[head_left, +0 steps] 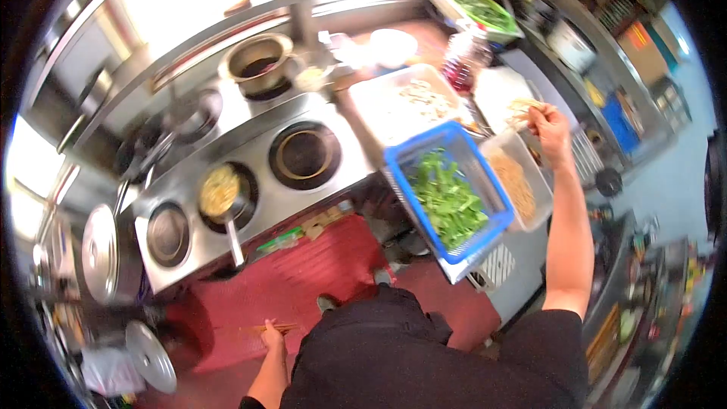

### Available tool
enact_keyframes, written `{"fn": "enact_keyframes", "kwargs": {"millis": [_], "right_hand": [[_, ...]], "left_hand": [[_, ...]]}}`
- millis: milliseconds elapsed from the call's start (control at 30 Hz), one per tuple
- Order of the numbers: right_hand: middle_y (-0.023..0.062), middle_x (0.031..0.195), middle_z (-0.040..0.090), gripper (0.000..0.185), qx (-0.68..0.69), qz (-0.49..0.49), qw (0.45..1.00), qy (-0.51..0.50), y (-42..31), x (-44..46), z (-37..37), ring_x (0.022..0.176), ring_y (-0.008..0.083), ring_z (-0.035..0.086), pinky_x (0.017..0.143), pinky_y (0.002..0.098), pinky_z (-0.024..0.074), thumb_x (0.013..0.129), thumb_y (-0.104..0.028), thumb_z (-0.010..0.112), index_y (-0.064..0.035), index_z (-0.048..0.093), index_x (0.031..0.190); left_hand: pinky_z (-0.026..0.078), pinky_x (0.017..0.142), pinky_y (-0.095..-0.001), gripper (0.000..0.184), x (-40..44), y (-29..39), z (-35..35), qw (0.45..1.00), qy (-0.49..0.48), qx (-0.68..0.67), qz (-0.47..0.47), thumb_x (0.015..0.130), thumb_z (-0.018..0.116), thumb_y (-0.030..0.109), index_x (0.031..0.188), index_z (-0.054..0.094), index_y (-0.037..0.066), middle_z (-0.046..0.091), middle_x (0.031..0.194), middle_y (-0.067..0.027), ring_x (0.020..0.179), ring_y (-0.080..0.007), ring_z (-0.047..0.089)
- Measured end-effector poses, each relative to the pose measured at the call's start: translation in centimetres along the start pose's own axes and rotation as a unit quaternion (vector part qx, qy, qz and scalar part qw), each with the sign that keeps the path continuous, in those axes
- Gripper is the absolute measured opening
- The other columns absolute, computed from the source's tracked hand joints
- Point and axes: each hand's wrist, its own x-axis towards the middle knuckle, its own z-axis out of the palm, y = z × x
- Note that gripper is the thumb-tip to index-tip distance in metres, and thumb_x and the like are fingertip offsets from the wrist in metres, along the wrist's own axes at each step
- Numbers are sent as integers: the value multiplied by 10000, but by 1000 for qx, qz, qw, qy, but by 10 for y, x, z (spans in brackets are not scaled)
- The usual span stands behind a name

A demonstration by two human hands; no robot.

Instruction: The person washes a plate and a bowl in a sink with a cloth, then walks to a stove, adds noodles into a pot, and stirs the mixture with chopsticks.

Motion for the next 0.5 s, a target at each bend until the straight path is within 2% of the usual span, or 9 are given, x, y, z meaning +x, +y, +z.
{"fn": "enact_keyframes", "kwargs": {"millis": [67, 133, 267, 333, 500], "right_hand": [[-29, 688, 584, 169, 20, -10, 999, -50, -30, 1, 44, 574, 45, 475, 533, 209, 383, 926, -245, 648, -94, 628, 852], [-35, 686, 582, 181, 28, 0, 996, -86, -75, -11, 95, 567, 36, 465, 520, 195, 356, 926, -257, 652, -99, 632, 839], [-26, 667, 578, 222, 99, -51, 980, -166, -124, -23, 194, 555, 33, 440, 521, 191, 336, 920, -241, 663, -82, 621, 771], [-16, 672, 586, 221, 100, -36, 970, -218, -153, -34, 243, 561, 41, 457, 524, 192, 337, 920, -231, 658, -70, 617, 774], [-19, 677, 582, 187, 115, -64, 953, -272, -182, -53, 370, 568, 42, 469, 532, 209, 361, 909, -239, 666, -93, 623, 799]], "left_hand": [[545, 636, -354, 502, 3, -6, -25, 1000, 22, -6, -11, 1016, 367, 411, 1062, 681, 22, 653, 914, -139, 746, -242, 662], [542, 666, -355, 476, -2, -7, -45, 997, 31, 53, -40, 1014, 382, 387, 1051, 698, 33, 651, 939, -133, 765, -229, 658], [542, 666, -345, 460, 11, -45, -87, 995, 73, -19, -63, 1012, 392, 369, 1046, 703, 33, 664, 900, -124, 743, -221, 659], [542, 632, -342, 466, 19, -76, -113, 993, 106, 46, -8, 1015, 386, 370, 1039, 695, 22, 666, 861, -127, 698, -218, 656], [552, 611, -351, 475, -10, -83, -146, 989, 128, -40, -58, 1009, 388, 375, 1026, 684, 4, 663, 856, -149, 716, -230, 663]]}}
